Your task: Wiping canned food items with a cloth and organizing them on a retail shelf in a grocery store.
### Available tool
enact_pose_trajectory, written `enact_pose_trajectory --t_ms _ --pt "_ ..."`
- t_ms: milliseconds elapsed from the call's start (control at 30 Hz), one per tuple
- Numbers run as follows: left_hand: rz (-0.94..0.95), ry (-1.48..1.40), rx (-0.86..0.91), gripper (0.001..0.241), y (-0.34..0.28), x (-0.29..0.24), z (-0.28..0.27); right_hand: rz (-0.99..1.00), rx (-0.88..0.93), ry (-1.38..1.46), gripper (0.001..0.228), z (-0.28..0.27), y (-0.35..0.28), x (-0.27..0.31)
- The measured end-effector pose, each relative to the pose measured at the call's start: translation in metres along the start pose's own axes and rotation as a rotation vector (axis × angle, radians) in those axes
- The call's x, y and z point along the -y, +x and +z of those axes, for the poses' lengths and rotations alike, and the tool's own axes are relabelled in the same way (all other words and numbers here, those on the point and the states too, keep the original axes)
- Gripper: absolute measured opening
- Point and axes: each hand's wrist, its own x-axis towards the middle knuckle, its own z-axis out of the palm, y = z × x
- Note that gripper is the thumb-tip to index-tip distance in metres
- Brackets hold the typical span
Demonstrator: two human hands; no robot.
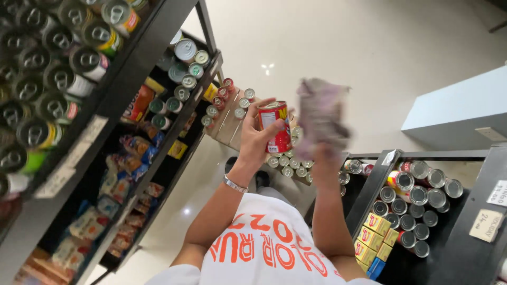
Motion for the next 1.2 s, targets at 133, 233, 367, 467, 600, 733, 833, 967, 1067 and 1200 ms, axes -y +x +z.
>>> enact_pose_trajectory --t_ms 133,233,367,467,600,733,833,967,1067,1200 --pt "0.084 0.027 0.036 0.074 -0.026 0.006 0.005 -0.565 0.454 -0.349 0.071 0.097 0.007 0.154" --pt "0.229 0.039 -0.032 0.085 -0.050 -0.003 0.004 -0.122 0.511 -0.072 0.044 0.083 0.016 0.098" --pt "0.452 0.117 -0.157 0.086 -0.067 0.005 -0.016 0.281 0.477 0.013 0.067 0.106 -0.001 0.101" --pt "0.559 0.181 -0.214 0.078 -0.077 -0.010 -0.035 -0.196 0.556 -0.183 0.061 0.099 -0.030 0.043" --pt "0.578 0.129 -0.164 0.064 -0.116 -0.021 -0.045 0.508 0.280 0.399 0.073 0.102 -0.040 -0.034" --pt "0.574 0.060 -0.221 0.049 -0.148 -0.016 -0.070 0.702 0.405 0.785 0.068 0.165 -0.048 0.034" --pt "0.734 0.676 -0.388 0.051 -0.183 -0.060 -0.090 0.745 0.510 0.926 0.074 0.198 -0.105 0.099" --pt "0.724 1.042 -0.558 0.040 -0.241 -0.097 -0.098 0.612 0.440 0.642 0.055 0.222 -0.161 0.117" --pt "0.718 1.088 -0.653 0.052 -0.268 -0.103 -0.107 0.368 0.626 0.411 0.058 0.217 -0.203 0.101" --pt "0.743 0.918 -0.617 0.055 -0.291 -0.105 -0.139 0.386 0.655 0.379 0.064 0.251 -0.222 0.116"
